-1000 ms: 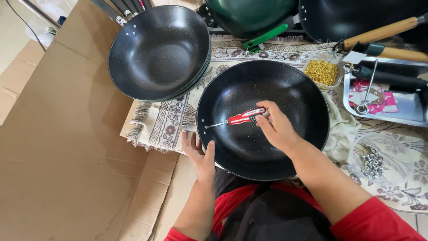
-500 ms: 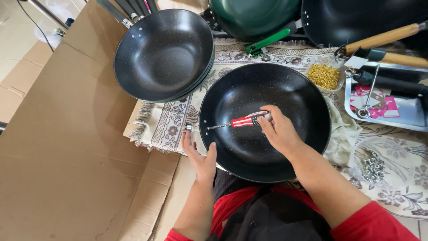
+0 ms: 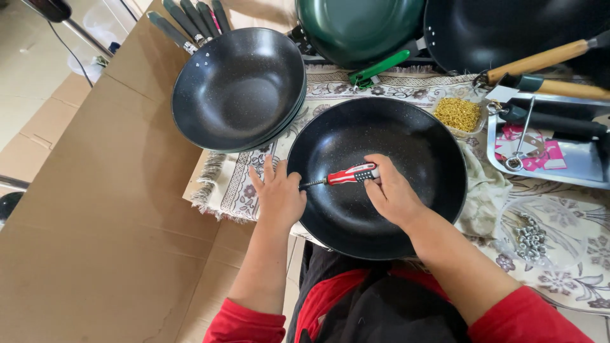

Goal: Assembling a handle onto a pan using a screwdriver and screws.

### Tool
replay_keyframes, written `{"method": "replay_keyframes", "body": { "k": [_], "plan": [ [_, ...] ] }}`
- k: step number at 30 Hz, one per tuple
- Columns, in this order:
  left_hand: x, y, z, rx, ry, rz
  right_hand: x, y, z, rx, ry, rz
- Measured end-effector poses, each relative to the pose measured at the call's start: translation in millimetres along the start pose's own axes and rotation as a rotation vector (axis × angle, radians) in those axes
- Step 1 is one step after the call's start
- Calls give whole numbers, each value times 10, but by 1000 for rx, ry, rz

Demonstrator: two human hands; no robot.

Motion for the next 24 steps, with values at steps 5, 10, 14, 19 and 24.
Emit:
{"method": "replay_keyframes", "body": {
  "k": [5, 10, 14, 19, 24],
  "plan": [
    [113, -22, 77, 15, 24, 52, -50, -48, -4, 4, 15, -56],
    [87, -88, 108, 73, -102, 84, -12, -191, 21, -24, 29, -165],
    [-140, -234, 49, 8, 80, 141, 18, -252, 6, -9, 13, -272],
    [-5, -260, 95, 30, 61, 159, -18, -307, 9, 106, 42, -354],
    [64, -205, 59, 72, -116, 75, -2, 12, 15, -15, 27, -106]
  ]
}}
Point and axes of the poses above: each hand's wrist, its own z-axis towards the middle knuckle, its own x-axis out of the palm, y = z × x, the point moved 9 cm from there along z, towards the middle knuckle, and after that the axes turned 9 degrees about -x, right-handed, at the moved point
